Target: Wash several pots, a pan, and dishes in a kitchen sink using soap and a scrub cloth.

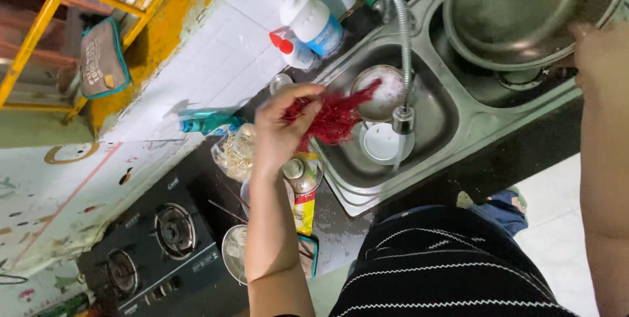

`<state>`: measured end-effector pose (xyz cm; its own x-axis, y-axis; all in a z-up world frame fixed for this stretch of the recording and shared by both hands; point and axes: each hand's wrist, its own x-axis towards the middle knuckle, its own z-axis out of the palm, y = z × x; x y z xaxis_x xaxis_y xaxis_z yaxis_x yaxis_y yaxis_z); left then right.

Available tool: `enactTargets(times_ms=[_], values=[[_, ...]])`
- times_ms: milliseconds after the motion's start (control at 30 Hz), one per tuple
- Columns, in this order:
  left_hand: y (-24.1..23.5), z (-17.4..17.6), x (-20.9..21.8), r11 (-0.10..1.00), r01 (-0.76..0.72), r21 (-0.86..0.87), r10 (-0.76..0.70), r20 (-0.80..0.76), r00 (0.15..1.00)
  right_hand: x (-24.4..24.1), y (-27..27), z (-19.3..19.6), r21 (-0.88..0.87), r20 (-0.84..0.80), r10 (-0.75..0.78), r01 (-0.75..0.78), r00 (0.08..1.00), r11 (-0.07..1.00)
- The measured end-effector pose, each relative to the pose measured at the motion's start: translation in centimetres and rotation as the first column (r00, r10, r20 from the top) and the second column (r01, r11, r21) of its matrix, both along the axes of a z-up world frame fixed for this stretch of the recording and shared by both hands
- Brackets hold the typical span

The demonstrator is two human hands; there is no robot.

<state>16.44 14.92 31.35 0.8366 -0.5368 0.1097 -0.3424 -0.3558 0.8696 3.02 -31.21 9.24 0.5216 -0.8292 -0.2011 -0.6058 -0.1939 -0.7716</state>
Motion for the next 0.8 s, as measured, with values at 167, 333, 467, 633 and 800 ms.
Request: enactTargets(times_ms=[167, 333, 467, 633, 800], values=[[0.5, -14.5, -0.2, 0.986, 0.003, 0.169, 0.027, -0.177, 0.984, 2.3, -1.8, -9.4, 0.196, -0.012, -0.119, 0.12, 0.993, 0.973], [-1.4, -31.8, -4.5, 0.955, 0.202, 0.219, -0.145, -0.252, 0.957, 4.7, 0.0, -11.1, 0.349, 0.024, -0.189, 0.169, 0.982, 0.922], [-4.1, -23.9, -3.4, 0.981, 0.173, 0.086, -0.098, -0.552, 0.828, 5.5, -0.2, -13.6, 0.253, 0.064, -0.156, 0.135, 0.986, 0.958], [-6.8, -19.6, -3.3, 0.948, 0.266, 0.175, -0.149, -0.493, 0.857, 5.0, -0.1, -16.1, 0.093, 0.076, -0.077, 0.07, 0.994, 0.993], [-7.1, -28.7, -2.8, 0.931, 0.102, 0.35, -0.106, -0.006, 0.994, 5.2, -1.4, -18.9, -0.19, -0.272, -0.049, -0.004, 0.961, 0.982]])
